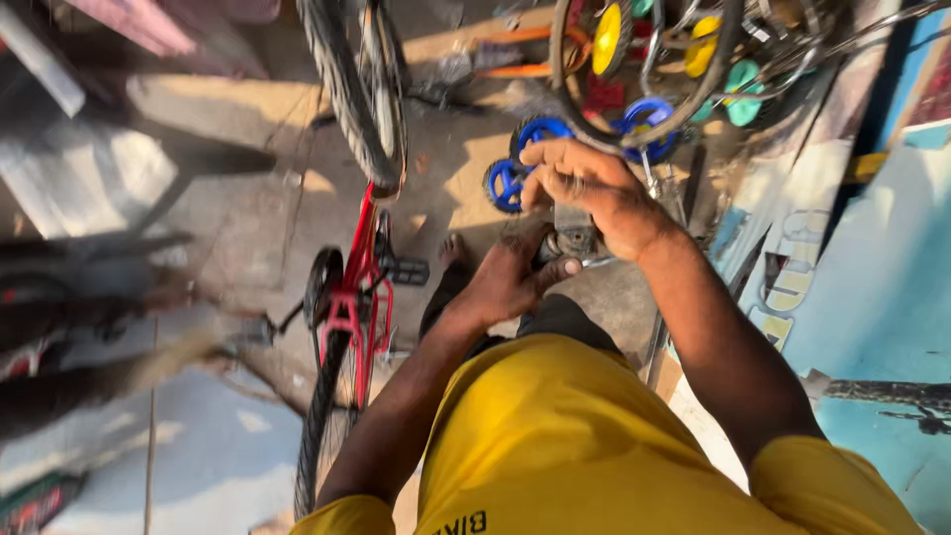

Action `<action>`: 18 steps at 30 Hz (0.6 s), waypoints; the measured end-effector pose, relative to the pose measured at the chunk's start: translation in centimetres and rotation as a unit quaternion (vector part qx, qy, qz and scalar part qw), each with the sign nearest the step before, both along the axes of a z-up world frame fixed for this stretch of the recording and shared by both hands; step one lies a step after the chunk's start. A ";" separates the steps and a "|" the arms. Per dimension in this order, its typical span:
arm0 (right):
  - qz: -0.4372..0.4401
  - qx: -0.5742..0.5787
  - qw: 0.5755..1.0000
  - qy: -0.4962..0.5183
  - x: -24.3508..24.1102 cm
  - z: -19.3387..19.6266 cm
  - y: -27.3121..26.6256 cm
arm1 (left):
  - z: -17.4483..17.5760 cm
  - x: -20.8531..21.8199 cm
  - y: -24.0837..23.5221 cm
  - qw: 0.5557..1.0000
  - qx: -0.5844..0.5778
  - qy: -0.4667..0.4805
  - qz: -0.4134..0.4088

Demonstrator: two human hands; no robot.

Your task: The person removes a pedal from a red bicycle using a wrench, then uses a hammer and screwdriver to disassemble and adjust the pedal mechanism on the ground.

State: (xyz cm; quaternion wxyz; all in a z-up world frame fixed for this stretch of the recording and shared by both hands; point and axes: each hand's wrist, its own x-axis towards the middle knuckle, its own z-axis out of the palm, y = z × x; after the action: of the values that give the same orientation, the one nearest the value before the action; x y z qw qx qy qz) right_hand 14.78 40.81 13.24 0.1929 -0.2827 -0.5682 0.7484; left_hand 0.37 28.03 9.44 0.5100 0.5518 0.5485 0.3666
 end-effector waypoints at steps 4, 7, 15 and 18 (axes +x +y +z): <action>-0.159 -0.026 0.987 0.003 -0.2 1.0 0.3 | 1.2 -1.5 3.3 0.993 0.041 -0.112 -0.019; -0.193 0.145 0.966 -0.096 0.9 1.1 0.6 | 1.2 -1.3 6.1 0.990 0.064 -0.110 -0.067; -0.066 0.240 0.911 -0.329 7.4 0.9 4.3 | 1.0 1.3 11.3 0.960 0.028 0.057 -0.273; -0.119 0.216 0.935 -0.255 10.2 0.8 4.7 | 1.4 3.6 12.2 0.960 0.081 -0.059 -0.263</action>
State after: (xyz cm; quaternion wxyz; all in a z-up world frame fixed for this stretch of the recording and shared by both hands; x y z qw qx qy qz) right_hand 24.93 45.52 14.05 0.1857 -0.4809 -0.7086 0.4818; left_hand 3.98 40.24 10.88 0.5734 0.6933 0.3217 0.2950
